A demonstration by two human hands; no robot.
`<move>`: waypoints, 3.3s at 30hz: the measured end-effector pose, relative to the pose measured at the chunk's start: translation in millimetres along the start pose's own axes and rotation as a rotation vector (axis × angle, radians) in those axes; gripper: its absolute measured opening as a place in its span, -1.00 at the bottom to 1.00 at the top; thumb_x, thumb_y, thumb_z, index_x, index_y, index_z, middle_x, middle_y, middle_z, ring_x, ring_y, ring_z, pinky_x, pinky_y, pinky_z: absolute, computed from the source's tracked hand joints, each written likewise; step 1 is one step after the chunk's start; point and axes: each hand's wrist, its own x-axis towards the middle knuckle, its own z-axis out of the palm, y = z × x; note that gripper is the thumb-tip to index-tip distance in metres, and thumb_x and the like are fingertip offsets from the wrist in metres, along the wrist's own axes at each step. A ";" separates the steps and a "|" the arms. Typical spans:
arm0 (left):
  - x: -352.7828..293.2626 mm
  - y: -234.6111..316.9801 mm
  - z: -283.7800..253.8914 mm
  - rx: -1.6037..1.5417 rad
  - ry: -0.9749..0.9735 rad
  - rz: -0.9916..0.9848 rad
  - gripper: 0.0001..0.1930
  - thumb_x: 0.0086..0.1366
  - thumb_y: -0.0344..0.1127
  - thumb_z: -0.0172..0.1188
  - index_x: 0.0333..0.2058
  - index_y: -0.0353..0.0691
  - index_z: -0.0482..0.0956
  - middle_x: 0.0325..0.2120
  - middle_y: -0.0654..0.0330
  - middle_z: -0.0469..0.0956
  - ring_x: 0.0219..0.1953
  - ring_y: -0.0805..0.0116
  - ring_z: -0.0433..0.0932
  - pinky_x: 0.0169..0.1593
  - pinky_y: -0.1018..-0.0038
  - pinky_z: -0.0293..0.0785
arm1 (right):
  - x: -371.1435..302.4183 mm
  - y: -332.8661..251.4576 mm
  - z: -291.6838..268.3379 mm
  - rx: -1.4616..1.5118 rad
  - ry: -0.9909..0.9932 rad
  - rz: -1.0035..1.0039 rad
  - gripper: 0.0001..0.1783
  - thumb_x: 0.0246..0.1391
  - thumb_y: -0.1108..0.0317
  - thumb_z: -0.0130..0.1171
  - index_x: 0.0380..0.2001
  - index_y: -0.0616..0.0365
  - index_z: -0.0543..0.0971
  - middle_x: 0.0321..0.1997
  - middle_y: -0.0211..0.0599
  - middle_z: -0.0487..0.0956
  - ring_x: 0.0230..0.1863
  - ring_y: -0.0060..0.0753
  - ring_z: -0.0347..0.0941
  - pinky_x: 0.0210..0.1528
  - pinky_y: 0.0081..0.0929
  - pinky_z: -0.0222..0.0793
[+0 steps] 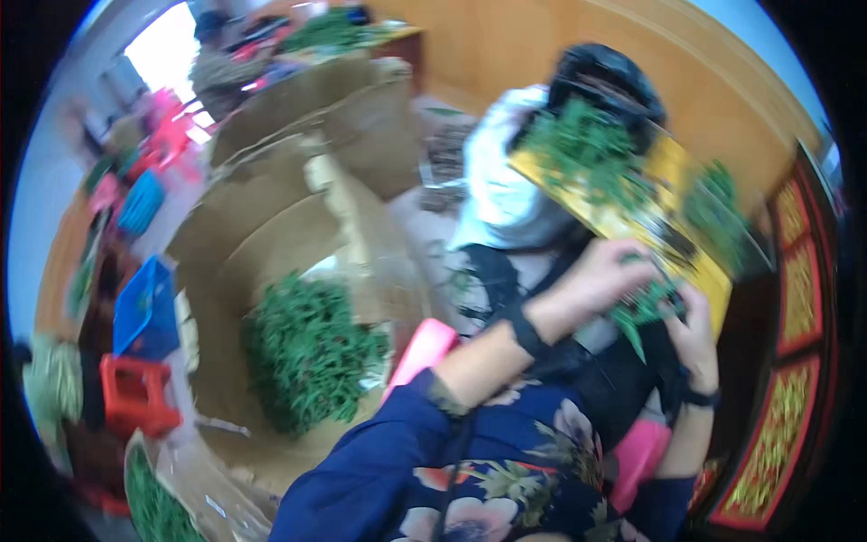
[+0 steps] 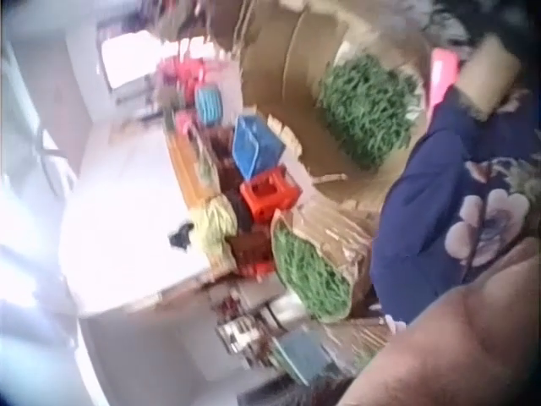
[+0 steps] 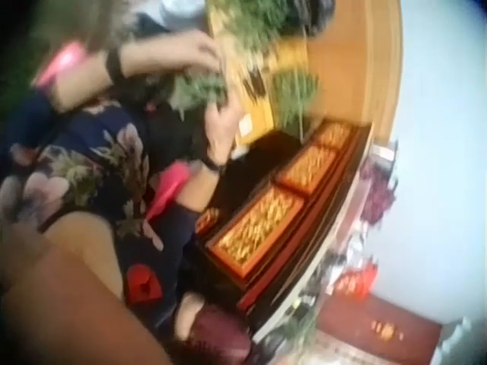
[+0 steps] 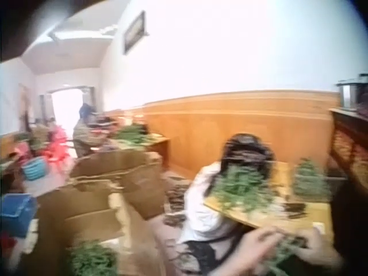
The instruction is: Assembling decorative artificial greenery by attaching plastic leaves and stems together.
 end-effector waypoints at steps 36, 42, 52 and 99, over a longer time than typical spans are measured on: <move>9.1 -30.9 -11.7 0.466 0.073 0.064 -0.58 0.12 -0.30 0.24 -0.08 -0.38 0.39 -0.18 0.13 0.45 -0.25 0.47 0.42 -0.13 0.54 0.36 | -13.3 200.3 -40.8 -0.479 0.279 1.076 -0.13 -0.28 -0.14 0.25 0.02 0.28 0.36 0.03 0.08 0.37 0.06 0.02 0.30 0.08 -0.24 0.24; 12.5 -45.2 -13.4 0.495 0.028 0.013 -0.60 0.11 -0.33 0.25 -0.10 -0.37 0.41 -0.22 0.17 0.47 -0.31 0.48 0.43 -0.16 0.56 0.37 | -0.2 194.5 -28.6 -0.581 0.331 1.009 -0.10 -0.31 -0.27 0.24 0.01 0.19 0.40 0.08 0.09 0.31 0.17 0.02 0.16 0.14 -0.06 0.12; 24.1 -100.0 -13.2 0.626 -0.071 -0.044 -0.66 0.10 -0.34 0.25 -0.16 -0.36 0.45 -0.33 0.20 0.51 -0.37 0.51 0.45 -0.25 0.58 0.40 | 41.6 188.0 17.8 -0.737 0.282 0.352 -0.57 -0.07 0.09 0.15 -0.09 -0.03 0.50 -0.08 -0.15 0.40 0.02 -0.07 0.27 -0.01 -0.05 0.20; 257.4 -69.4 -7.5 0.586 -0.156 -0.208 -0.80 0.06 -0.54 0.13 -0.27 -0.28 0.47 -0.44 0.23 0.50 -0.41 0.46 0.52 -0.30 0.62 0.47 | 53.8 204.4 6.4 -0.002 0.900 0.325 -0.88 0.05 0.38 0.04 -0.42 0.21 0.47 -0.56 -0.22 0.52 -0.48 -0.28 0.50 -0.39 -0.39 0.38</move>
